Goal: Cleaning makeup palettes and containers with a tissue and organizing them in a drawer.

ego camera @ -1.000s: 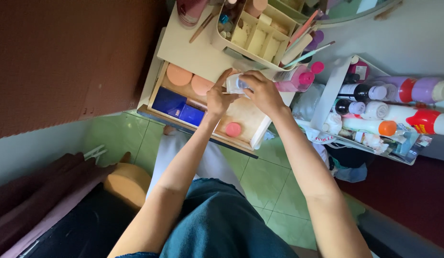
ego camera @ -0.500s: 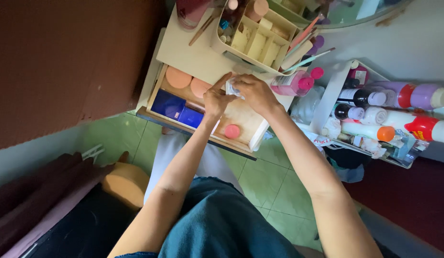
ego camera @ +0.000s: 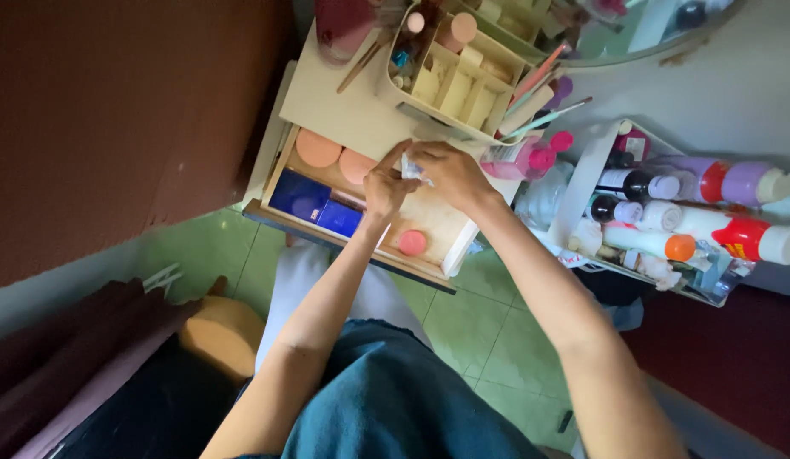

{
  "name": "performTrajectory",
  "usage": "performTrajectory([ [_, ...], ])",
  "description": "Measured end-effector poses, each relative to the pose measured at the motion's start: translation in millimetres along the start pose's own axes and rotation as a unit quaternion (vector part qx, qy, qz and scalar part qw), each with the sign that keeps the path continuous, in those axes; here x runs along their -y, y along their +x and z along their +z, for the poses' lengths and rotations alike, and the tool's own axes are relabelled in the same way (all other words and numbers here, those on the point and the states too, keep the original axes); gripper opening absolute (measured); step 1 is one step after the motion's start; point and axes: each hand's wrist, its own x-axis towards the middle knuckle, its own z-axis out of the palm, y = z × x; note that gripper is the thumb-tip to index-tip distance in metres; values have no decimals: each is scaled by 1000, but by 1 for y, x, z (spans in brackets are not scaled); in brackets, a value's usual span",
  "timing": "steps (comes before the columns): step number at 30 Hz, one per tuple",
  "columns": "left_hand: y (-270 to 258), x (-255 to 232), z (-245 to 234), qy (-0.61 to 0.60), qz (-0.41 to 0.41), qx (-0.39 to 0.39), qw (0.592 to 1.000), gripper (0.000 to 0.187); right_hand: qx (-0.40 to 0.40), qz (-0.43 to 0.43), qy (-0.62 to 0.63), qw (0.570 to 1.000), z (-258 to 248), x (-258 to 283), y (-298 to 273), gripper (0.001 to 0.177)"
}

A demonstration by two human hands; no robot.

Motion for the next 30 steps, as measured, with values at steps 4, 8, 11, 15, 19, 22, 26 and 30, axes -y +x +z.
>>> performTrajectory([
  [4, 9, 13, 2, 6, 15, 23, 1000, 78, -160, 79, 212, 961, -11, -8, -26, 40],
  [8, 6, 16, 7, -42, 18, 14, 999, 77, -284, 190, 207, 917, -41, 22, -39, 46],
  [11, -7, 2, 1, -53, 23, 4, 998, 77, -296, 165, 166, 926, -35, 24, -42, 49],
  [15, -8, 3, 3, -70, 21, 0, 997, 78, -294, 156, 187, 924, -23, 26, -37, 52],
  [19, -9, 9, 6, -92, 3, -2, 996, 77, -265, 162, 160, 937, -12, 28, -27, 48],
  [22, -5, 16, 8, -105, 17, -2, 994, 78, -232, 172, 160, 944, 1, 22, -15, 48],
  [26, -2, 19, 8, -81, 26, -6, 996, 80, -155, 213, 82, 961, 16, 16, -6, 50],
  [30, -6, 14, 3, -107, 29, 7, 994, 89, -132, 222, 78, 963, 27, 11, -4, 50],
])
